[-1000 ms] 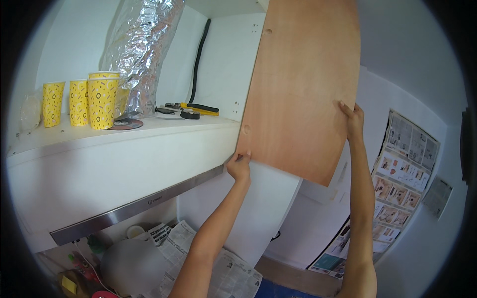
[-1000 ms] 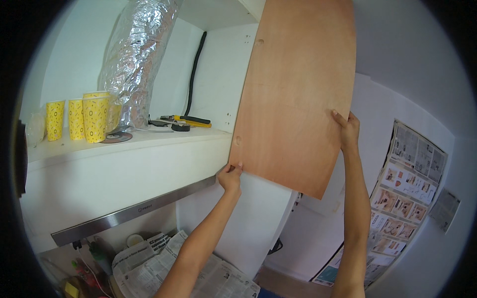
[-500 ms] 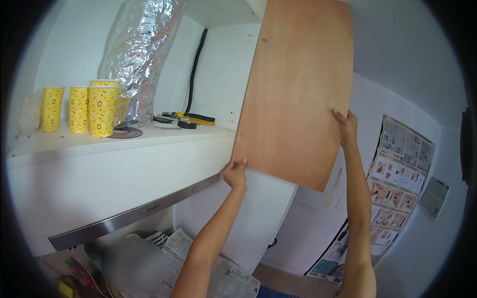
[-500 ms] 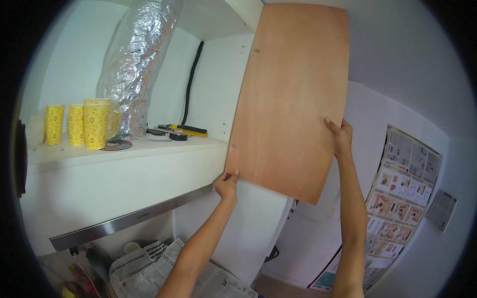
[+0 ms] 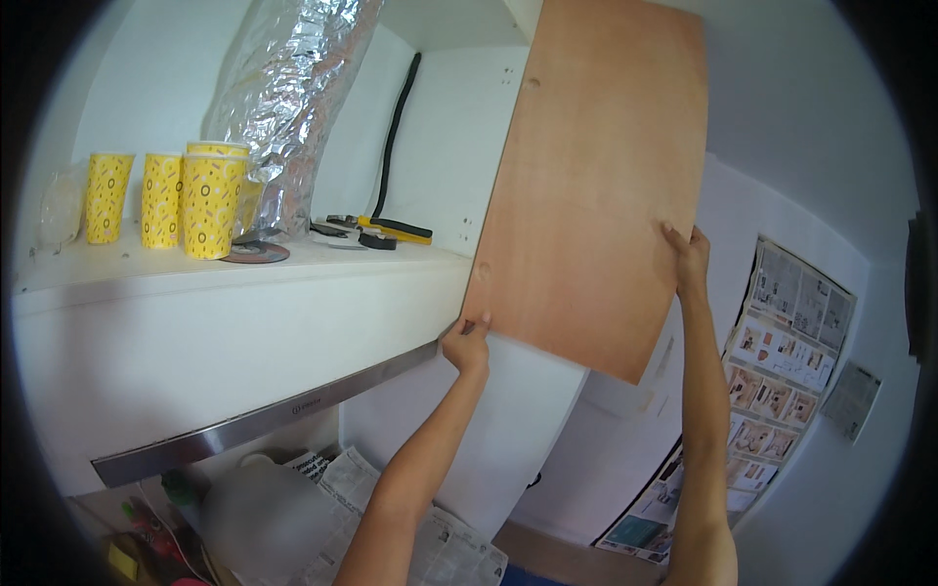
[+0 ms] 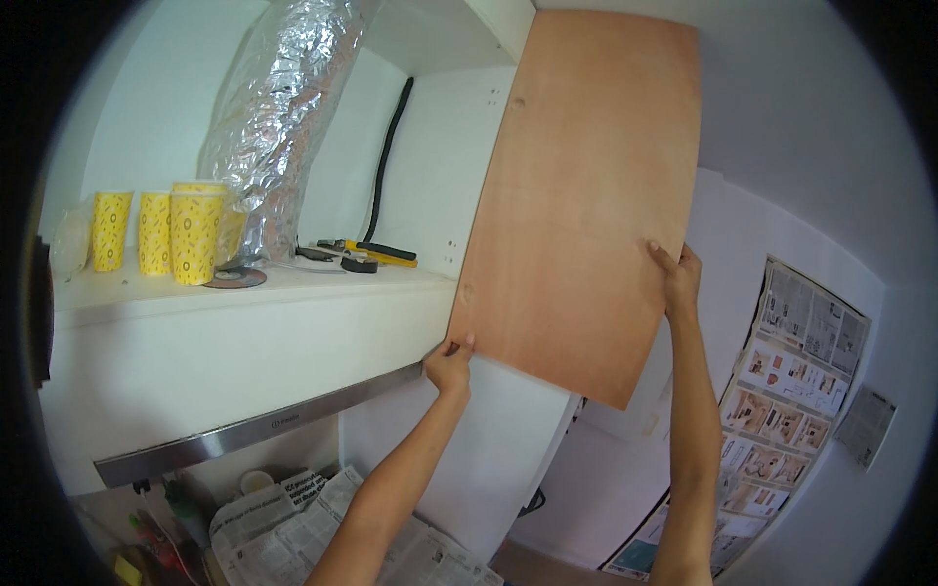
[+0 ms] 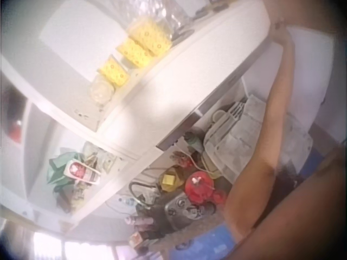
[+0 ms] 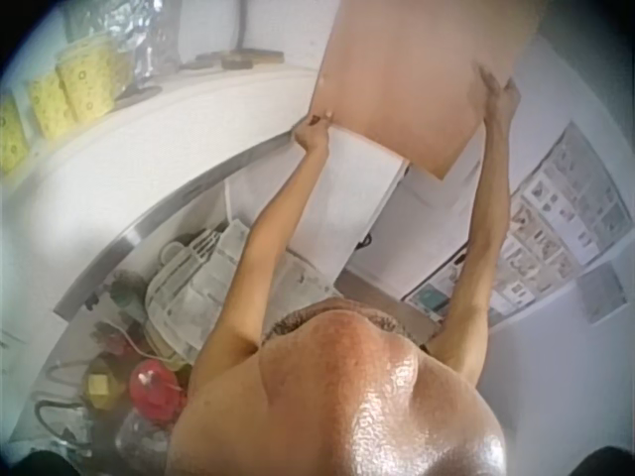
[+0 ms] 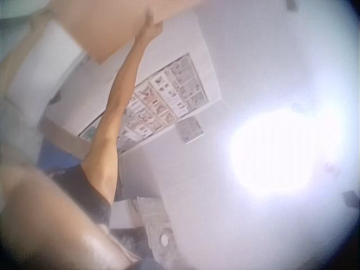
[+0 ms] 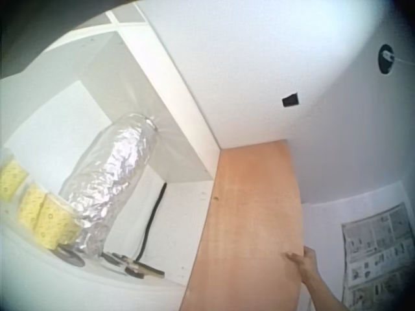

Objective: The person positions a wooden panel against a kitchen cabinet frame and uses a measuring tape to align it before another person assists with attaching a metal handle strip to the cabinet.

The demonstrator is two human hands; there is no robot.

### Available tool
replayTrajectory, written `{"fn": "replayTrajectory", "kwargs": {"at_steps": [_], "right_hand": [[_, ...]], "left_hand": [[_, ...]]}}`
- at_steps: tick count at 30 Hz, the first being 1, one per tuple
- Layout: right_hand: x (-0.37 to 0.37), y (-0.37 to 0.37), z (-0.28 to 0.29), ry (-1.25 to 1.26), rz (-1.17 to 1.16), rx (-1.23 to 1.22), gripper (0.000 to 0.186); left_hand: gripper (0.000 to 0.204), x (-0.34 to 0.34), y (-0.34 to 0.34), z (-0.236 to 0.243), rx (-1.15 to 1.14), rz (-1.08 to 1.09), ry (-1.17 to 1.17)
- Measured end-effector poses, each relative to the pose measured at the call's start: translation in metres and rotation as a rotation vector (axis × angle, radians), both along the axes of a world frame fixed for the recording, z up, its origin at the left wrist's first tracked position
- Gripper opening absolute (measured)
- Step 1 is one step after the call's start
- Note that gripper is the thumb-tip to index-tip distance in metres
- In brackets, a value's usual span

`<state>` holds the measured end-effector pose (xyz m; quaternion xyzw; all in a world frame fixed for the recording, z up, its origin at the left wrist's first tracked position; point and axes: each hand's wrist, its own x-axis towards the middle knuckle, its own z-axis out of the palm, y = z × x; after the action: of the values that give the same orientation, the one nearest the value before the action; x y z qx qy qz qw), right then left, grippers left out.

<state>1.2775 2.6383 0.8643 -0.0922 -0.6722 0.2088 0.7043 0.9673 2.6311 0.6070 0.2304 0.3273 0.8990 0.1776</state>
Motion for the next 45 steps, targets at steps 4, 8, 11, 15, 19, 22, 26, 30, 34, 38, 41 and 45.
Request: {"fn": "replayTrajectory", "kwargs": {"at_steps": [4, 8, 11, 15, 19, 22, 26, 30, 34, 38, 41, 45], "right_hand": [[0.007, 0.006, -0.001, 0.001, -0.005, 0.014, 0.038], [0.0, 0.001, -0.001, 0.008, 0.017, 0.008, 0.037], [0.0, -0.001, -0.001, -0.012, 0.002, 0.001, 0.037], [0.0, -0.004, 0.0, -0.007, -0.023, -0.01, 0.038], [0.001, -0.004, -0.002, -0.006, -0.078, -0.013, 0.039], [0.005, 0.002, -0.004, -0.022, -0.071, -0.01, 0.039], [0.011, 0.019, 0.005, -0.044, -0.116, 0.034, 0.038], [0.002, 0.014, 0.0, -0.043, -0.072, -0.026, 0.038], [0.006, 0.013, 0.001, 0.008, -0.084, -0.022, 0.041], [-0.007, 0.007, 0.001, 0.005, -0.095, -0.019, 0.043], [0.002, 0.004, 0.004, 0.003, -0.129, -0.016, 0.045], [-0.006, 0.004, 0.001, -0.018, -0.147, -0.01, 0.044]], "left_hand": [[0.02, 0.006, -0.006, 0.005, -0.045, 0.014, -0.002], [0.023, 0.003, 0.0, 0.003, -0.005, 0.033, -0.042], [0.026, 0.005, 0.006, 0.0, 0.033, 0.063, -0.053], [0.028, 0.006, 0.013, -0.002, 0.016, 0.065, -0.087], [0.03, 0.009, 0.013, -0.005, 0.155, 0.017, -0.148], [0.031, 0.015, 0.014, -0.004, 0.178, 0.013, -0.196], [0.033, 0.009, 0.028, -0.005, 0.12, 0.136, -0.155], [0.035, 0.012, 0.02, -0.003, 0.077, 0.113, -0.182], [0.035, 0.025, 0.004, 0.01, 0.103, 0.072, -0.257], [0.039, 0.016, 0.005, 0.006, 0.116, 0.089, -0.259], [0.04, 0.022, 0.003, 0.008, 0.107, 0.059, -0.259], [0.04, 0.012, 0.013, 0.001, 0.204, 0.046, -0.286]]}}
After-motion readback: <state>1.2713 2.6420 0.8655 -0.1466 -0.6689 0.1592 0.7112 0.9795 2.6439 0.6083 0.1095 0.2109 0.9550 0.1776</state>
